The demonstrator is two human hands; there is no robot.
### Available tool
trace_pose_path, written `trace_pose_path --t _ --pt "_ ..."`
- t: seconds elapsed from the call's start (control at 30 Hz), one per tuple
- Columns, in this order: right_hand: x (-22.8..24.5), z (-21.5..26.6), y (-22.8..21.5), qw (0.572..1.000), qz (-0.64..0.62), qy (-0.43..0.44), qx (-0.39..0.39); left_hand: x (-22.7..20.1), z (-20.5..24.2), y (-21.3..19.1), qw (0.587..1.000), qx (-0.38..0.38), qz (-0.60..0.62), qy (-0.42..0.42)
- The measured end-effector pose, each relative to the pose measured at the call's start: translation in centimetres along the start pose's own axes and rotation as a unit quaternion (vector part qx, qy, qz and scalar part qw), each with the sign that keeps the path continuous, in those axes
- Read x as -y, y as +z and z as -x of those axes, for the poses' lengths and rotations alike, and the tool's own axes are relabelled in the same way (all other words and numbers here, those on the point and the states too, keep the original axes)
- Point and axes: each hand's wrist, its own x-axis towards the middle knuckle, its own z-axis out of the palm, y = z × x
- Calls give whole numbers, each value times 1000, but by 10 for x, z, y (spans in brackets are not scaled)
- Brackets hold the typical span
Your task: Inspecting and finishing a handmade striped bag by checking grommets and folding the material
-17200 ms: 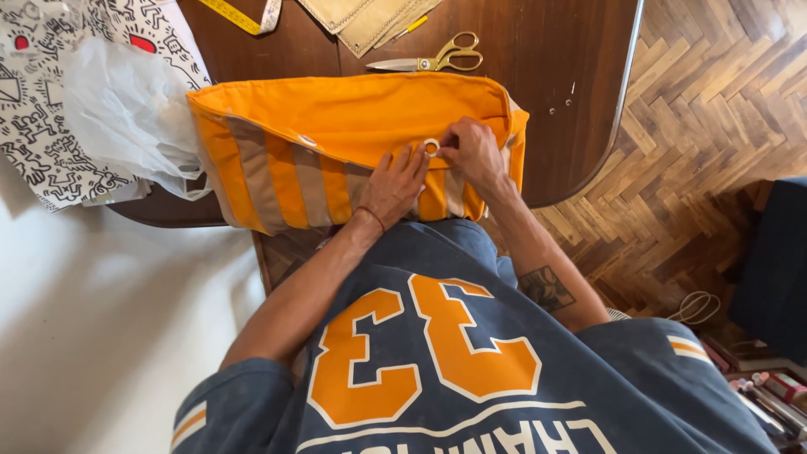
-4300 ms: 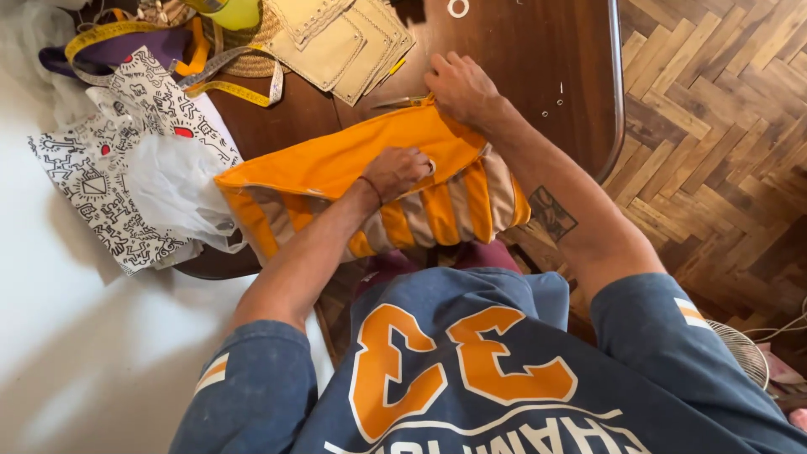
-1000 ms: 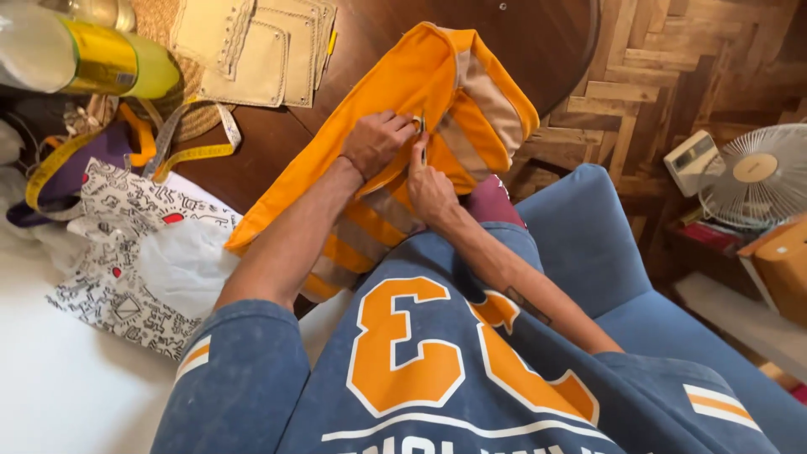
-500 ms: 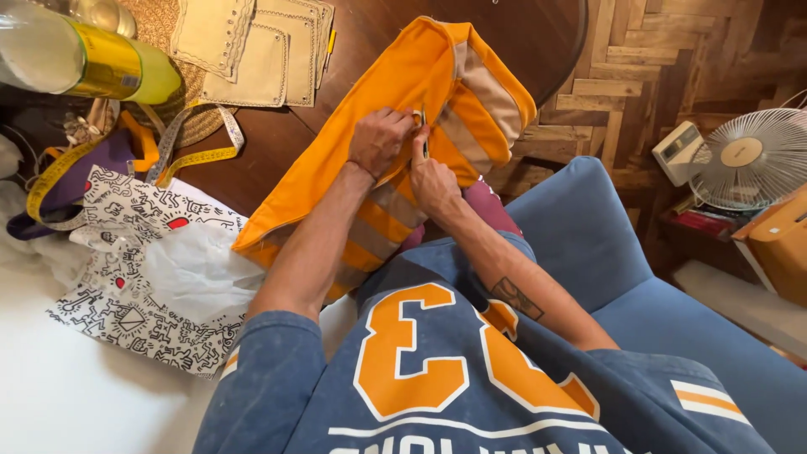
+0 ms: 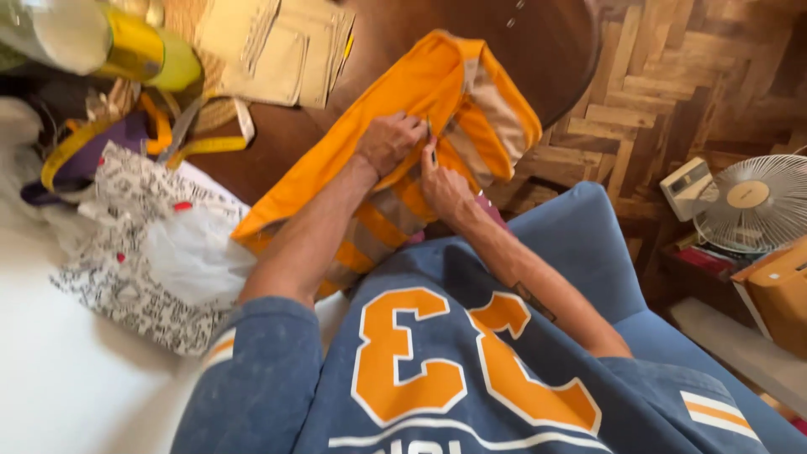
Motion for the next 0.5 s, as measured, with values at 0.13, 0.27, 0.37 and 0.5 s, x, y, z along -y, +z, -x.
trace_pose_path --t 0.13,0.27,0.37,0.5 --pt "-10 19 -7 998 -55 -26 -2 -24 16 -28 999 7 18 -51" --pt "-34 8 -37 992 -101 -74 -8 -23 1 -3 967 33 112 -225" --pt "-47 21 -42 989 -108 -100 19 -41 13 -1 957 21 106 -268" --pt "-52 41 -105 990 -70 -115 41 -51 8 -3 953 20 97 -287"
